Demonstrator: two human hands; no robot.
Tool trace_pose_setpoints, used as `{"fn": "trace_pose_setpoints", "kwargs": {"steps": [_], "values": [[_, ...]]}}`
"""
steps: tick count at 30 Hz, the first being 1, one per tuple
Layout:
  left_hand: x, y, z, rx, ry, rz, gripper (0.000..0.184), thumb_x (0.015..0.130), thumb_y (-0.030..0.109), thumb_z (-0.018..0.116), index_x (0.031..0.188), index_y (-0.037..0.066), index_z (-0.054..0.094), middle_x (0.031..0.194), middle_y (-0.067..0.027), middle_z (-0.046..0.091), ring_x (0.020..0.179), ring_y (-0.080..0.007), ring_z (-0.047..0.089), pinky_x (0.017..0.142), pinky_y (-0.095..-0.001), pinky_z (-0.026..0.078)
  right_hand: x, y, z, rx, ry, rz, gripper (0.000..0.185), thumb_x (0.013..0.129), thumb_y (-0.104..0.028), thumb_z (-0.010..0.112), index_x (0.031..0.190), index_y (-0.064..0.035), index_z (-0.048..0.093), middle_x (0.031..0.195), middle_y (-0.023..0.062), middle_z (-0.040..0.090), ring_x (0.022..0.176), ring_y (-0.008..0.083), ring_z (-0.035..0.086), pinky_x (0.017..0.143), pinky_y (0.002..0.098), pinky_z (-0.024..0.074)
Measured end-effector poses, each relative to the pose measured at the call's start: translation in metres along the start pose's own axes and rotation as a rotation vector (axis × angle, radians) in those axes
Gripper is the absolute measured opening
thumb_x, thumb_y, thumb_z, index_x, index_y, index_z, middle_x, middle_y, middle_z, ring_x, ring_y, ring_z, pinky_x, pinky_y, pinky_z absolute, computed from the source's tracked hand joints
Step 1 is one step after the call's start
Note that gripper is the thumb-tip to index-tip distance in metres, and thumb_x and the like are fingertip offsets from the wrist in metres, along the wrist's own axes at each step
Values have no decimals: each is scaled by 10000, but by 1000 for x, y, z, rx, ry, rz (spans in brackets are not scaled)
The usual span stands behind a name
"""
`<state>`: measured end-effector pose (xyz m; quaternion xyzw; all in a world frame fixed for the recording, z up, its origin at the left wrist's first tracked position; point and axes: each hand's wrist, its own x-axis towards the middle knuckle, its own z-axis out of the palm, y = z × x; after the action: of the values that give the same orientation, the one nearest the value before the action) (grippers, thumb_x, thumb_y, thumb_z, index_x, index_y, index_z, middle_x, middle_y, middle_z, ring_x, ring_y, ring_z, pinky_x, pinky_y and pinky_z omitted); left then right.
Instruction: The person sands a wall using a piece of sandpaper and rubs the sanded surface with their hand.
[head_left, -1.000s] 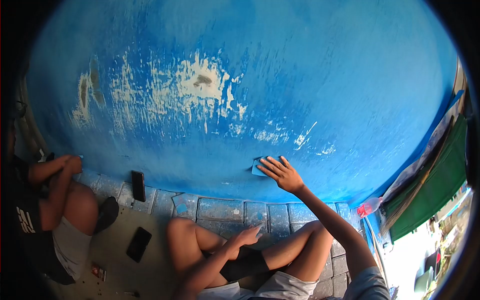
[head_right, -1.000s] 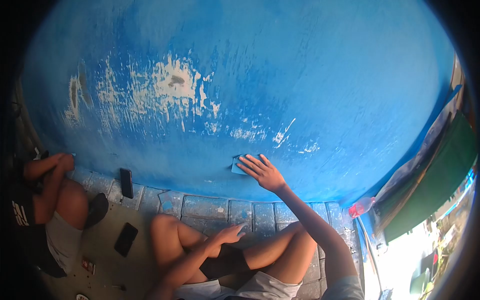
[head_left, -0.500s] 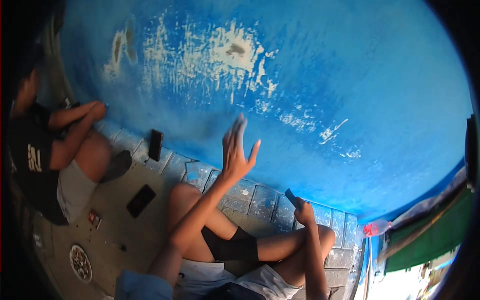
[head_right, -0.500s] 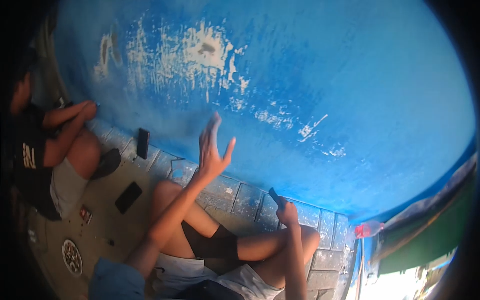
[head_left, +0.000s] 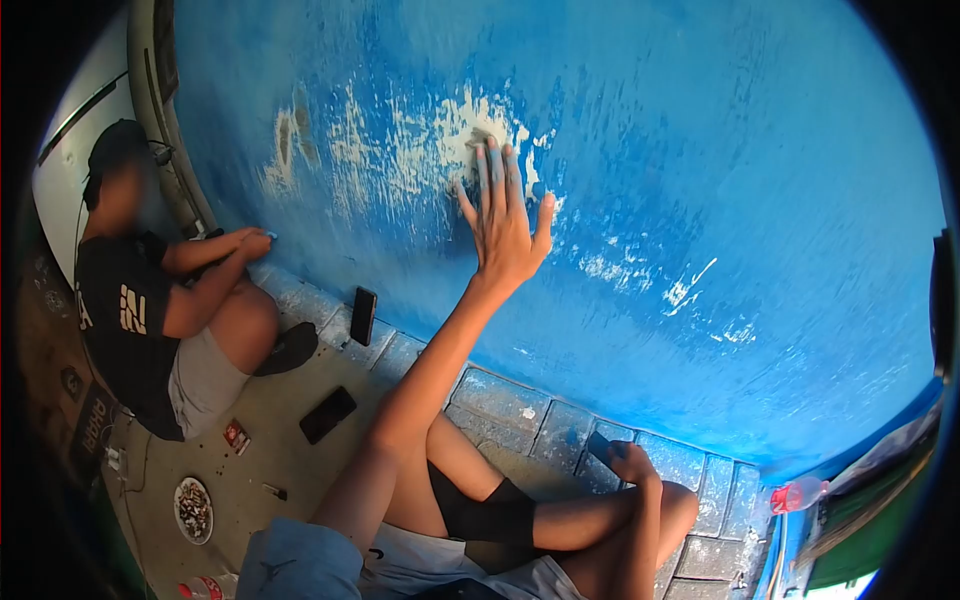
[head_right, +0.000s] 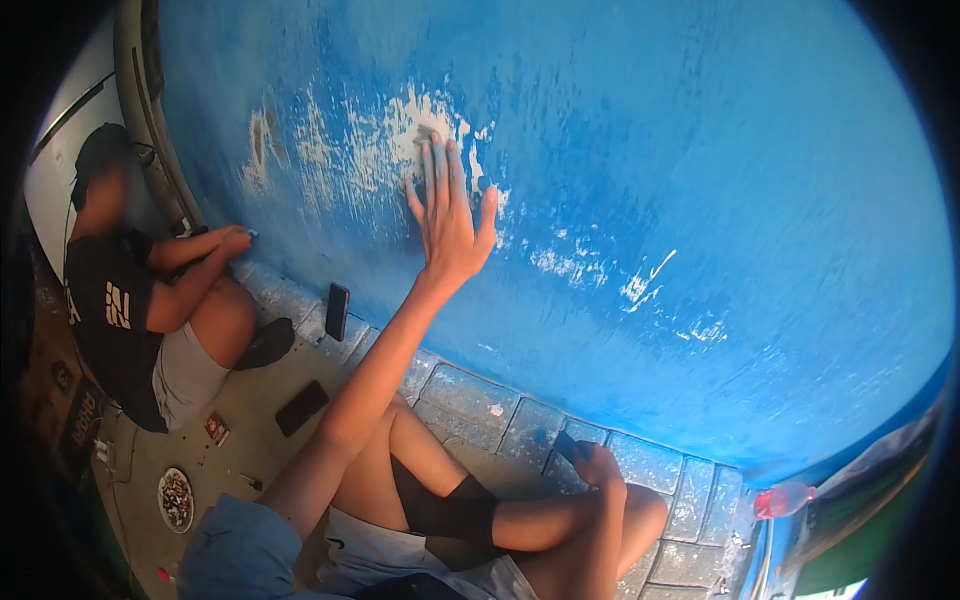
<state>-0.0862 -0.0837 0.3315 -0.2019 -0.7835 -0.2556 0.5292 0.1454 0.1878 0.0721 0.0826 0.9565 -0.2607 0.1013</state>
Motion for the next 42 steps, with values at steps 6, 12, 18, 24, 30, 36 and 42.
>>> {"fn": "trace_pose_setpoints", "kwargs": {"steps": [6, 12, 18, 24, 30, 36, 42], "values": [[5, 3, -1, 11, -23, 19, 708, 976, 397, 396, 1485, -51, 193, 1559, -252, 134, 1461, -385, 73, 1095, -638, -3, -1, -5, 0, -5, -41, 23, 352, 920, -309, 487, 1174, -113, 630, 1040, 254, 651, 1008, 439, 606, 894, 484, 492], [9, 17, -5, -4, -30, 96, 699, 968, 399, 408, 1489, -25, 215, 1561, -240, 146, 1464, -366, 94, 1078, -658, -5, -2, -8, -2, -31, -66, -1, 345, 927, -304, 473, 1165, -112, 633, 1057, 253, 648, 1003, 430, 615, 899, 491, 490], [-1, 20, -3, 8, -51, 145, 694, 957, 390, 427, 1485, -19, 239, 1560, -239, 156, 1461, -361, 124, 1060, -679, -6, -7, -19, -10, -63, -151, 88, 417, 902, -299, 518, 1222, -50, 616, 1146, 265, 622, 1109, 411, 583, 977, 446, 452], [21, 28, -5, -37, -15, 122, 698, 947, 402, 448, 1484, -2, 260, 1559, -227, 179, 1461, -360, 130, 1043, -697, -10, -3, -14, -6, -69, -167, 93, 419, 905, -300, 511, 1228, -54, 613, 1167, 259, 616, 1117, 407, 580, 977, 446, 452], [9, 29, 0, -32, -45, 206, 683, 951, 396, 449, 1479, -1, 274, 1559, -217, 190, 1459, -356, 139, 1042, -697, 4, -5, -16, -5, -29, -154, 123, 418, 912, -307, 503, 1224, -52, 615, 1178, 254, 613, 1129, 400, 576, 985, 442, 447], [28, 46, -4, -58, -11, 214, 653, 953, 387, 446, 1477, 26, 302, 1556, -217, 199, 1456, -360, 152, 1050, -682, 19, -4, -14, -6, -60, -200, 103, 436, 912, -322, 500, 1239, -56, 607, 1177, 253, 615, 1128, 408, 574, 995, 445, 441], [2, 43, 4, -37, -86, 327, 645, 949, 368, 447, 1484, 40, 296, 1561, -219, 183, 1454, -378, 139, 1044, -682, 32, -3, -14, -7, -40, -175, 92, 439, 911, -322, 494, 1241, -54, 604, 1170, 255, 616, 1125, 411, 572, 991, 446, 443]]}}
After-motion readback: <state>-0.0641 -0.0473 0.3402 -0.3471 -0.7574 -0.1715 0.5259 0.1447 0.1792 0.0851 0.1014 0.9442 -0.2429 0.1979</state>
